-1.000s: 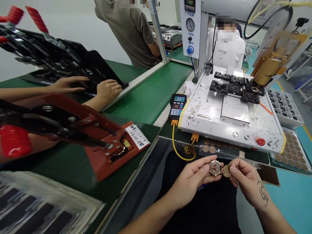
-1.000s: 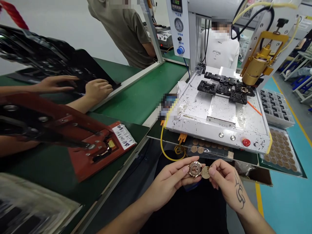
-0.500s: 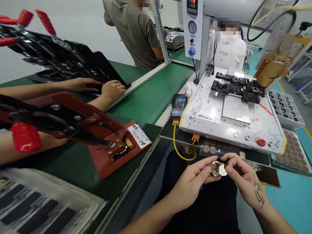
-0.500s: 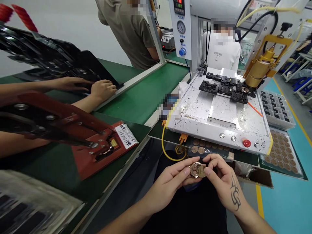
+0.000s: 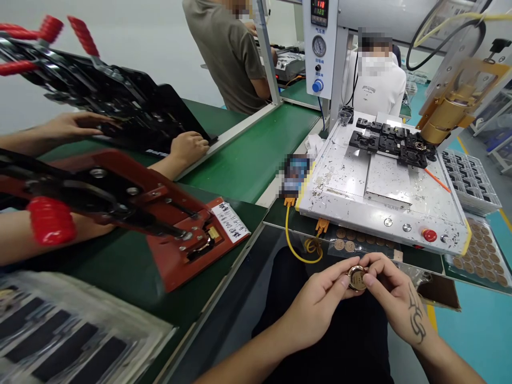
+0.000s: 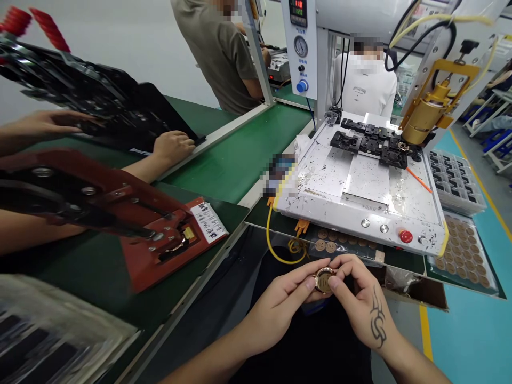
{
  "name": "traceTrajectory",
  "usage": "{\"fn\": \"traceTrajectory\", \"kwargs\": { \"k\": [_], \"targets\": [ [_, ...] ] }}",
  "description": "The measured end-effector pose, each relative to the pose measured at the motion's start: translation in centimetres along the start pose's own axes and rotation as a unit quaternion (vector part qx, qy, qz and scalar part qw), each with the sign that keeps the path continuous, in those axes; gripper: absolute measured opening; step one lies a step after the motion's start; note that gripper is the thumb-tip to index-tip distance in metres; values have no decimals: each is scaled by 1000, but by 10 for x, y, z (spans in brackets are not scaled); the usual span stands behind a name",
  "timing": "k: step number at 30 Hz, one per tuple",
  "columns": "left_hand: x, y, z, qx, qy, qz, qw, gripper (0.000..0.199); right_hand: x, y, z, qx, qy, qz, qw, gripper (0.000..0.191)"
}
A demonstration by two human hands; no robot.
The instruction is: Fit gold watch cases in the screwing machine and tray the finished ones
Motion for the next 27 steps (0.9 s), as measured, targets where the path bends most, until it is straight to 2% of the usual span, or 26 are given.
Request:
{"fn": "traceTrajectory", "kwargs": {
  "k": [16,24,27],
  "targets": [
    [-2,9,-4,38,20,19,999,45,-4,0,0,-11,-16,-20,1000,23],
    [-2,7,5,48,28,2,998,48,-5,3,4,-59,-73,-41,995,19],
    [-2,6,8,85,45,-10,995,45,-8,4,9,-103,-128,-60,985,17]
  ]
}}
Point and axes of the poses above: each hand's wrist, its own x-axis towards the middle knuckle, its own y-axis out of the palm, z = x × y, the point moved 6 cm from there along x, towards the middle knuckle, and after that the axes turned 5 degrees about x, right-handed, at the moved point
